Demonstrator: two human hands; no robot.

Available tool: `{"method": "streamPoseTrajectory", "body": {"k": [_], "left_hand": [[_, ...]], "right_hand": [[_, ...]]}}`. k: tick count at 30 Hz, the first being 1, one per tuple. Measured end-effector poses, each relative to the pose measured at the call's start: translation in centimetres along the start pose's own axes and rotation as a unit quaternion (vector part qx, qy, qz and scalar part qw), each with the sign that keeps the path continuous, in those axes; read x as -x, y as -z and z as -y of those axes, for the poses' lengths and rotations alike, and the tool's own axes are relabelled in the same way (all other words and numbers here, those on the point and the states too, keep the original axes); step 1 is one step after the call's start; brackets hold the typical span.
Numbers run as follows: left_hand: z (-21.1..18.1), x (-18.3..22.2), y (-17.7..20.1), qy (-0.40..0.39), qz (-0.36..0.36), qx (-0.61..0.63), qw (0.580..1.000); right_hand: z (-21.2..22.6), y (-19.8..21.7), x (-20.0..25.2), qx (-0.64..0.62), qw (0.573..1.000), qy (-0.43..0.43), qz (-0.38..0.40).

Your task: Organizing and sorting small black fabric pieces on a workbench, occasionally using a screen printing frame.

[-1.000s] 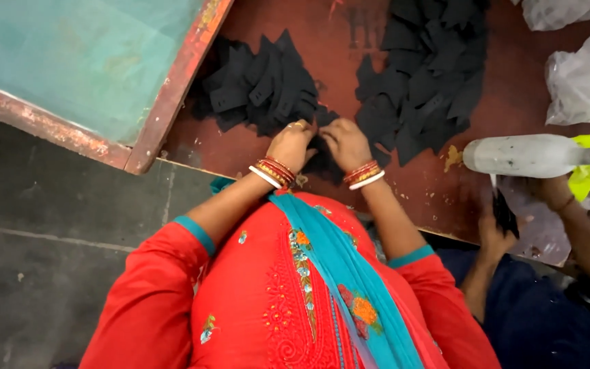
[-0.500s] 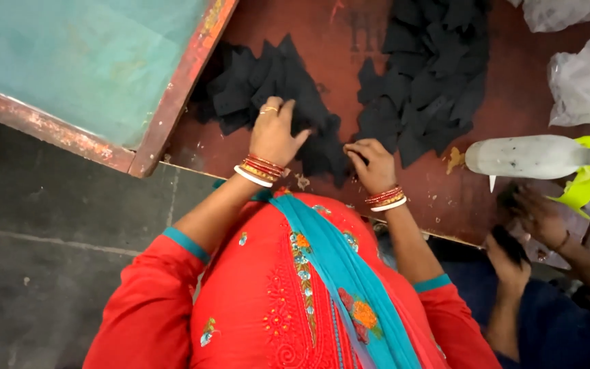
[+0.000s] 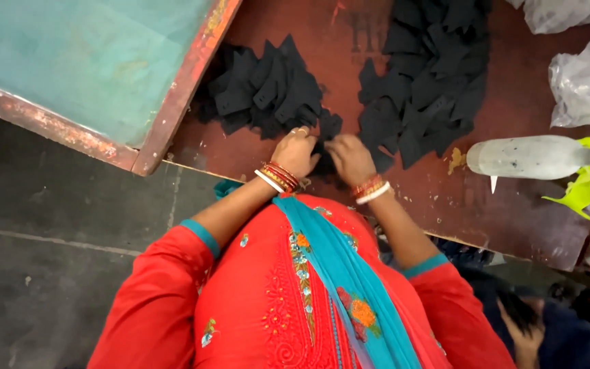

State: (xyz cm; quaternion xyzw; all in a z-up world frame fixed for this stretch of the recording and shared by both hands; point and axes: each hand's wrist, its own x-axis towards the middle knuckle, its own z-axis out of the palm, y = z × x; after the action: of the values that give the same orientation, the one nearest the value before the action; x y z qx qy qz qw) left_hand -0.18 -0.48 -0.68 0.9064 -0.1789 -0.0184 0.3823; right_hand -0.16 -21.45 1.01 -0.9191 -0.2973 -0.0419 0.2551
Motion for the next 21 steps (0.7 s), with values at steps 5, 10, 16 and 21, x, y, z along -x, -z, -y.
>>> {"method": "streamPoseTrajectory", "body": {"k": [5,10,16,21], "left_hand": [[-0.5,0.2,1.0,-0.015,0.000,0.014,1.000],[-1.4,-0.6,7.8,-0.008,-0.119,-0.009,0.993],[-0.6,-0.8,4.7,-0.047,0.006,-0.047,0.998],[-1.2,0.1,0.8,-0.107,0.063,0.006,0.992]], "right_hand": [[1.3,2.5,1.9,-0.035,0.999,-0.006,0.019],[0.5,5.2,1.8,-0.071,0.988,-0.113,-0.080],[0.8,4.2,0.8,-0.090,0.988,-0.109,-0.063],[1.3,3.4,2.1,-0.077,0.992,-0.100,-0.029]]}}
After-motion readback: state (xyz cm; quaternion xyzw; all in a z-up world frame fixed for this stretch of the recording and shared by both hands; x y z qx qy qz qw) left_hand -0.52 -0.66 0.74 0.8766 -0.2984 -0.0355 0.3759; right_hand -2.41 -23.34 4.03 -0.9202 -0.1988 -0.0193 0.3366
